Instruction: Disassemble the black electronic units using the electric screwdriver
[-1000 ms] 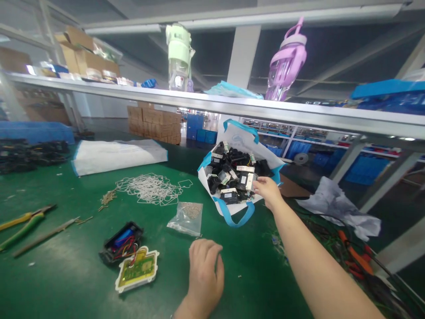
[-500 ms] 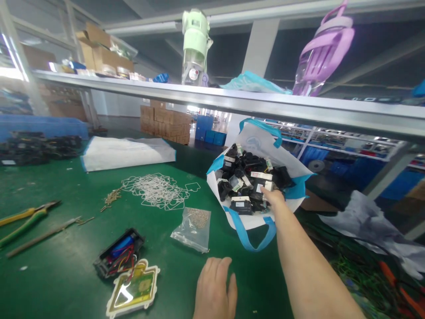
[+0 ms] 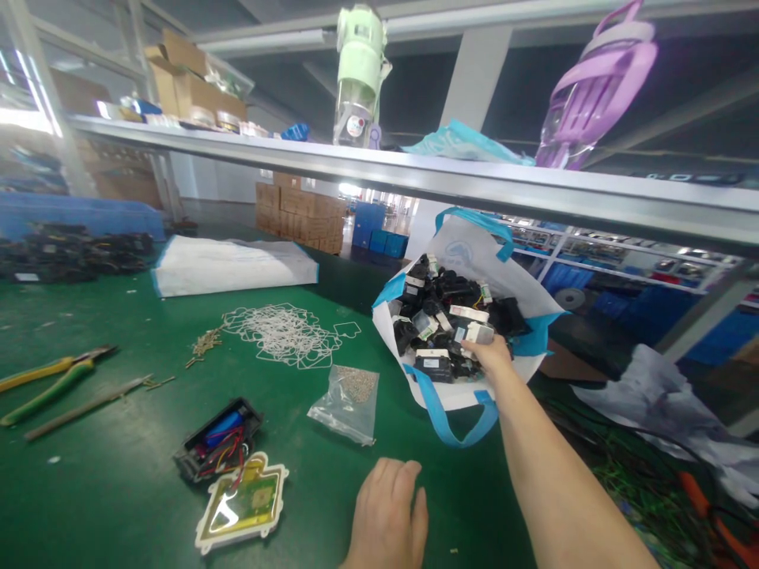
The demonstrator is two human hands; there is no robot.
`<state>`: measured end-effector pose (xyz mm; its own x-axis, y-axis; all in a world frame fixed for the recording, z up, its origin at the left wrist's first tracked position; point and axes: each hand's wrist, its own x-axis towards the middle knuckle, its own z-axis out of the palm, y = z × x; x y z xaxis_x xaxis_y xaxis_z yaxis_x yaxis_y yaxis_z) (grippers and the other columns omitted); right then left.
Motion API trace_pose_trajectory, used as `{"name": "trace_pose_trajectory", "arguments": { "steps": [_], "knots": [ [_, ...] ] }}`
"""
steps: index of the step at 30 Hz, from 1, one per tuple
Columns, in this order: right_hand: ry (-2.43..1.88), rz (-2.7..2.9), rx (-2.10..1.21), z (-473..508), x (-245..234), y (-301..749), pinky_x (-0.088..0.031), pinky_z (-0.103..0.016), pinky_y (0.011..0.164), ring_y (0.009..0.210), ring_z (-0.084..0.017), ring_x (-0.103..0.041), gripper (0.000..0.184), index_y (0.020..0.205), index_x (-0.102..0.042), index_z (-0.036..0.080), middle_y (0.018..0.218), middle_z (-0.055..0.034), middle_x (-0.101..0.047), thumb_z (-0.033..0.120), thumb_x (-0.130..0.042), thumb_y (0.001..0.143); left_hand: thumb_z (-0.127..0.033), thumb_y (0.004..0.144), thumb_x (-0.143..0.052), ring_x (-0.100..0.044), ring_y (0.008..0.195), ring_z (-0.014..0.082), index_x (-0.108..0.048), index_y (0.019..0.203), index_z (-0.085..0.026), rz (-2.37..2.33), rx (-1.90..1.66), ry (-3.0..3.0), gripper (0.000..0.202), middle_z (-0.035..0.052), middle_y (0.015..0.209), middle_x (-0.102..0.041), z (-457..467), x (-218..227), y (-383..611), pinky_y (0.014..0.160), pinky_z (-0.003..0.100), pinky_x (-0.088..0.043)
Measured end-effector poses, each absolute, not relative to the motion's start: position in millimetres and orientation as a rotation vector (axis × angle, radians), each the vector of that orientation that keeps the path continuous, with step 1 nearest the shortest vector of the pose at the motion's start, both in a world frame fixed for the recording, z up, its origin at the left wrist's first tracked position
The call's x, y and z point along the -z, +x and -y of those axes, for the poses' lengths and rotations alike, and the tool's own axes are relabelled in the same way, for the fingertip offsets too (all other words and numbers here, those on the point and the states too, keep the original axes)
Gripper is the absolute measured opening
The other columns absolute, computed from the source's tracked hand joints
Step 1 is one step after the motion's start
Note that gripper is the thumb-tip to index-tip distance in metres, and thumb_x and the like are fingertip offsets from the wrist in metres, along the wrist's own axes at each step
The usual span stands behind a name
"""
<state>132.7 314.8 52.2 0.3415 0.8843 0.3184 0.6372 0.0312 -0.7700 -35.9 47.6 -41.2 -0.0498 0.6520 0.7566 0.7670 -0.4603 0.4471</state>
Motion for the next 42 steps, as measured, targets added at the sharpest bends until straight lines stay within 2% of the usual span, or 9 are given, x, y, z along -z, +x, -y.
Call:
{"name": "trace_pose_trajectory", "arguments": {
  "steps": [8, 12, 16, 20, 23, 32, 36, 39, 42],
  "knots": [
    [-1.459, 1.191, -0.432, -253.0, -90.4, 114.1, -0.042, -0.041, 0.087, 0.093, -0.027, -0.053, 0.069, 0.107, -0.046, 0.016, 0.101, -0.0083, -0.055, 0.025, -0.078, 0.047, -0.009, 0.078, -0.039, -0.054, 0.07, 0.0184, -0.05, 0.093, -0.016, 1.582, 1.548, -2.067, 0.02, 0.0058, 0.074, -0.056, -46.3, 35.1, -37.3, 0.061, 0.033, -0.049],
    [-1.208, 1.151, -0.645, -185.7, -124.5, 120.2, -0.051, -0.036, 0.07, 0.084, -0.024, -0.058, 0.072, 0.11, -0.039, 0.02, 0.097, -0.005, -0.058, 0.04, -0.069, 0.048, -0.01, 0.079, -0.04, -0.053, 0.069, 0.0184, -0.051, 0.092, -0.016, 1.588, 1.519, -2.086, 0.018, 0.0054, 0.073, -0.056, -46.3, 36.7, -39.2, 0.062, 0.033, -0.049],
    [-0.977, 1.155, -0.889, -98.9, -132.3, 143.2, -0.052, -0.03, 0.068, 0.09, -0.023, -0.057, 0.061, 0.098, -0.05, 0.024, 0.1, -0.0033, -0.058, 0.04, -0.072, 0.044, -0.011, 0.079, -0.042, -0.053, 0.07, 0.0189, -0.052, 0.091, -0.014, 1.602, 1.503, -2.103, 0.016, 0.0058, 0.074, -0.056, -42.8, 33.1, -38.1, 0.063, 0.034, -0.049],
    [-1.162, 0.94, -1.08, -27.3, -98.2, 170.1, -0.053, -0.026, 0.056, 0.084, -0.026, -0.059, 0.065, 0.101, -0.055, 0.027, 0.097, -0.0047, -0.061, 0.035, -0.078, 0.041, -0.014, 0.078, -0.045, -0.053, 0.072, 0.0196, -0.053, 0.091, -0.015, 1.648, 1.44, -2.17, 0.016, 0.0058, 0.076, -0.057, -38.2, 31.4, -32.8, 0.064, 0.035, -0.05],
    [-1.361, 0.905, -1.24, 0.8, -64.1, 174.6, -0.054, -0.028, 0.059, 0.08, -0.028, -0.06, 0.075, 0.11, -0.05, 0.024, 0.091, -0.0067, -0.063, 0.038, -0.079, 0.042, -0.016, 0.077, -0.046, -0.054, 0.072, 0.0194, -0.054, 0.091, -0.015, 1.653, 1.38, -2.199, 0.016, 0.0055, 0.076, -0.058, -35.8, 30.6, -27.4, 0.063, 0.034, -0.05],
    [-1.612, 1.136, -1.378, -23.1, -11.2, 166.6, -0.051, -0.029, 0.06, 0.076, -0.026, -0.061, 0.084, 0.118, -0.04, 0.014, 0.083, -0.0099, -0.063, 0.054, -0.071, 0.052, -0.017, 0.08, -0.042, -0.055, 0.082, 0.0179, -0.057, 0.086, -0.016, 1.778, 1.404, -1.986, 0.016, 0.0062, 0.084, -0.059, -4.0, -10.9, -79.5, 0.076, 0.032, -0.046],
    [-1.626, 1.346, -1.113, -31.8, -1.7, 180.5, -0.051, -0.03, 0.061, 0.081, -0.024, -0.06, 0.071, 0.119, -0.04, 0.014, 0.094, -0.0116, -0.061, 0.059, -0.054, 0.066, -0.027, 0.082, -0.041, -0.056, 0.085, 0.0228, -0.056, 0.091, -0.013, 2.219, 0.974, -1.723, 0.023, 0.0101, 0.089, -0.059, 29.7, -5.5, -146.7, 0.078, 0.036, -0.045],
    [-1.7, 1.52, -0.731, -35.8, 1.6, 206.6, -0.051, -0.032, 0.069, 0.082, -0.022, -0.06, 0.06, 0.112, -0.044, 0.01, 0.095, -0.0135, -0.06, 0.05, -0.049, 0.067, -0.042, 0.081, -0.04, -0.055, 0.089, 0.0292, -0.052, 0.102, -0.01, 2.374, 0.559, -1.662, 0.041, 0.0149, 0.097, -0.055, 45.5, 15.8, -185.2, 0.075, 0.039, -0.046],
    [-1.846, 1.482, -0.407, -37.5, -3.4, 248.0, -0.046, -0.034, 0.082, 0.085, -0.023, -0.057, 0.05, 0.107, -0.048, 0.009, 0.098, -0.0149, -0.056, 0.039, -0.049, 0.066, -0.046, 0.075, -0.048, -0.051, 0.101, 0.0291, -0.046, 0.108, -0.009, 2.344, 0.553, -1.721, 0.05, 0.0147, 0.107, -0.051, 47.9, 34.3, -205.6, 0.084, 0.037, -0.043]
  ]
}}
